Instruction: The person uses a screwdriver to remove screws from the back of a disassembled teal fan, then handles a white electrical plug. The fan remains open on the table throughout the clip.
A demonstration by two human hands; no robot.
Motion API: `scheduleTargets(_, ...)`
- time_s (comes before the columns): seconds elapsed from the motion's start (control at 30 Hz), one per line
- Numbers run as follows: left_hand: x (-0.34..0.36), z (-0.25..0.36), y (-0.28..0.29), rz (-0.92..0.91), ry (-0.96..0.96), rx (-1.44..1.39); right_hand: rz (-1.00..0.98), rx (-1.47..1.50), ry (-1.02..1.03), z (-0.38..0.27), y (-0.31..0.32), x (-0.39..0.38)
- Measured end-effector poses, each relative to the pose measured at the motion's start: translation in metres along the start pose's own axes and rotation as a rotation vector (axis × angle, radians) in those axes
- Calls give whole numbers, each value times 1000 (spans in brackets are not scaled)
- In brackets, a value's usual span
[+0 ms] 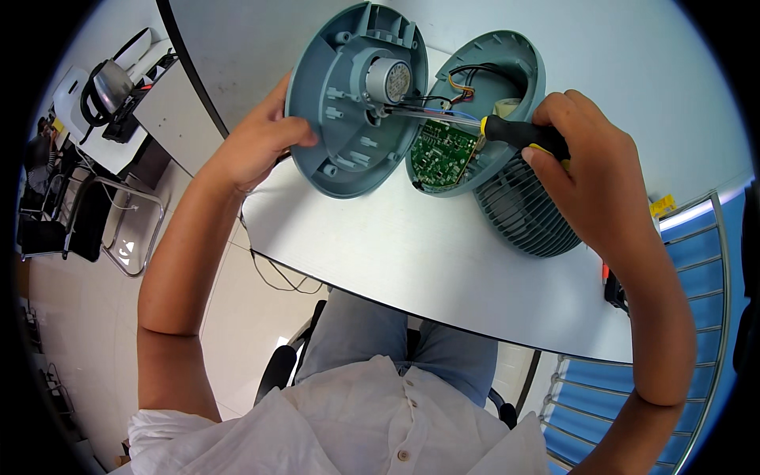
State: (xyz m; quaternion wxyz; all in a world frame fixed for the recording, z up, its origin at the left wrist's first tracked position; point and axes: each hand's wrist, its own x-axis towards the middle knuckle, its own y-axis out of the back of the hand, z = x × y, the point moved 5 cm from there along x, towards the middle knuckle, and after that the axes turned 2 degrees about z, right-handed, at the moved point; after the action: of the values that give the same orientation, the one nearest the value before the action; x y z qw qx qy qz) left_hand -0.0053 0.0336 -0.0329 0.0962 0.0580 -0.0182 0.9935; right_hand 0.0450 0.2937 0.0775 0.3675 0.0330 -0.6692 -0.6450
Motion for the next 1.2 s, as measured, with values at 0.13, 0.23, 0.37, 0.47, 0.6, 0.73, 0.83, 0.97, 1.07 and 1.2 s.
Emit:
scheduleTargets(0.13, 0, -3, 2, -6, -3, 9, -83, 126, -158, 4, 0, 6)
scheduleTargets(0.23, 1, -6, 3, -6, -10, 3, -234, 274, -422, 15, -3, 10)
scheduleTargets(0.37, -1, 0, -1, 4, -22, 20, -265, 377, -503, 19, -4, 12)
scheduleTargets(0.47, 6, 4, -1, 38, 5, 80, -183, 154, -318, 2, 3, 5)
scheduleTargets(0.6, 15, 32, -12, 80, -93, 169, -36, -55, -100, -23, 10, -21)
scheduleTargets(0.73, 43, 55, -6, 19, -53, 451, 52, -202, -23, -32, 5, -41)
scheduleTargets(0.83, 75, 58, 4, -138, 21, 514, 54, -186, -56, -32, 8, -46)
scheduleTargets(0.97, 108, 58, 6, -273, 73, 430, 90, -176, -23, -26, 12, -59)
scheduleTargets(1.07, 125, 67, -4, -430, 215, 478, 99, -169, 8, -20, 10, -61)
scheduleTargets(1.2, 138, 71, -19, -341, 322, 758, 154, -170, 24, -15, 3, -63)
